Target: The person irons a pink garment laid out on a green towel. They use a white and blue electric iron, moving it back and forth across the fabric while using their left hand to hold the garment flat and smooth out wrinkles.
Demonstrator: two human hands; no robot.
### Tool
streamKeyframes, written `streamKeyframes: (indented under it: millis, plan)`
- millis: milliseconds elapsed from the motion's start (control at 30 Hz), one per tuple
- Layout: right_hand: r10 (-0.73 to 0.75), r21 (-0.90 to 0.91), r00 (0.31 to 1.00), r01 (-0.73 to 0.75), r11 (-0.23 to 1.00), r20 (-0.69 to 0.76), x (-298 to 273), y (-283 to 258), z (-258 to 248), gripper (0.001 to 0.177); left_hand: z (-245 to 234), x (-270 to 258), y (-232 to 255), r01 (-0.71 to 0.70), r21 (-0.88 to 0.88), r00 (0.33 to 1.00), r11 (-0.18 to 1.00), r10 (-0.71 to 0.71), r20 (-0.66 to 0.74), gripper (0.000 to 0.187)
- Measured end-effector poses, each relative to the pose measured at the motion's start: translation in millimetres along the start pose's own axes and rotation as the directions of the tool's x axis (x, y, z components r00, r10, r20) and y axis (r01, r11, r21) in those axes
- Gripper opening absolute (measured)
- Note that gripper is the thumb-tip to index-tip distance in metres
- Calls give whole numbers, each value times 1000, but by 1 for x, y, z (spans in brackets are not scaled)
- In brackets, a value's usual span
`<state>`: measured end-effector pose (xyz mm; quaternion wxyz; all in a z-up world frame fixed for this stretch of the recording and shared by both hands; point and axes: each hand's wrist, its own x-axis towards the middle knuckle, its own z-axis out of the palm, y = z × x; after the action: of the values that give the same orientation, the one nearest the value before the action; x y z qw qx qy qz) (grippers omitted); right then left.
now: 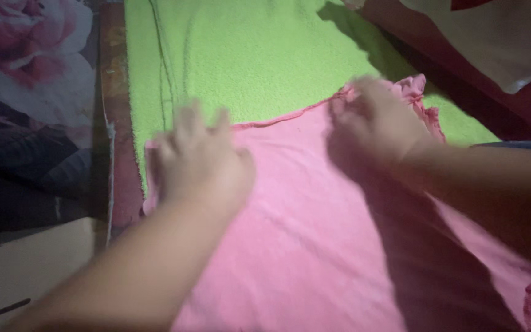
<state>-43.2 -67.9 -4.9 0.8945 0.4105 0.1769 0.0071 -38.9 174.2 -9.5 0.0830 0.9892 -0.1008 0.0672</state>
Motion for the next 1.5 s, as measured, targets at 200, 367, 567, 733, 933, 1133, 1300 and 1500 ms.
streamKeyframes:
  millis: [200,367,567,733,933,1133,1300,1500]
  plan:
    - [647,788,757,340,-514,95,-46,-22,-54,68,18,-46,4,-245,-120,944,962,265,199,83]
    - [311,864,917,-67,-500,251,-52,-92,-6,68,5,-41,-35,-25,15,982,1000,22,189,83]
    - [141,785,905,-261,-562,402,-97,-88,46,67,-14,-45,8,83,172,986,982,-106,132,81]
    - [-86,709,854,-478,-518,513,-148,-39,94,71,-28,-74,106,-42,-15,988,999,43,148,84]
    - [-390,611,815,-580,-539,429,-214,-59,147,64,-21,-132,208,-181,-79,968,980,192,164,76]
    - [-419,297,865,-492,-818,277,-251,-104,181,72,-9,-168,267,-231,-25,925,973,227,305,67]
    - [-408,2,900,-413,-911,150,-273,-124,194,82,-3,-191,293,-244,-117,821,963,270,504,68]
    - [-350,-120,934,-340,-933,74,-270,-132,190,95,-5,-226,301,-311,-176,859,934,355,368,75]
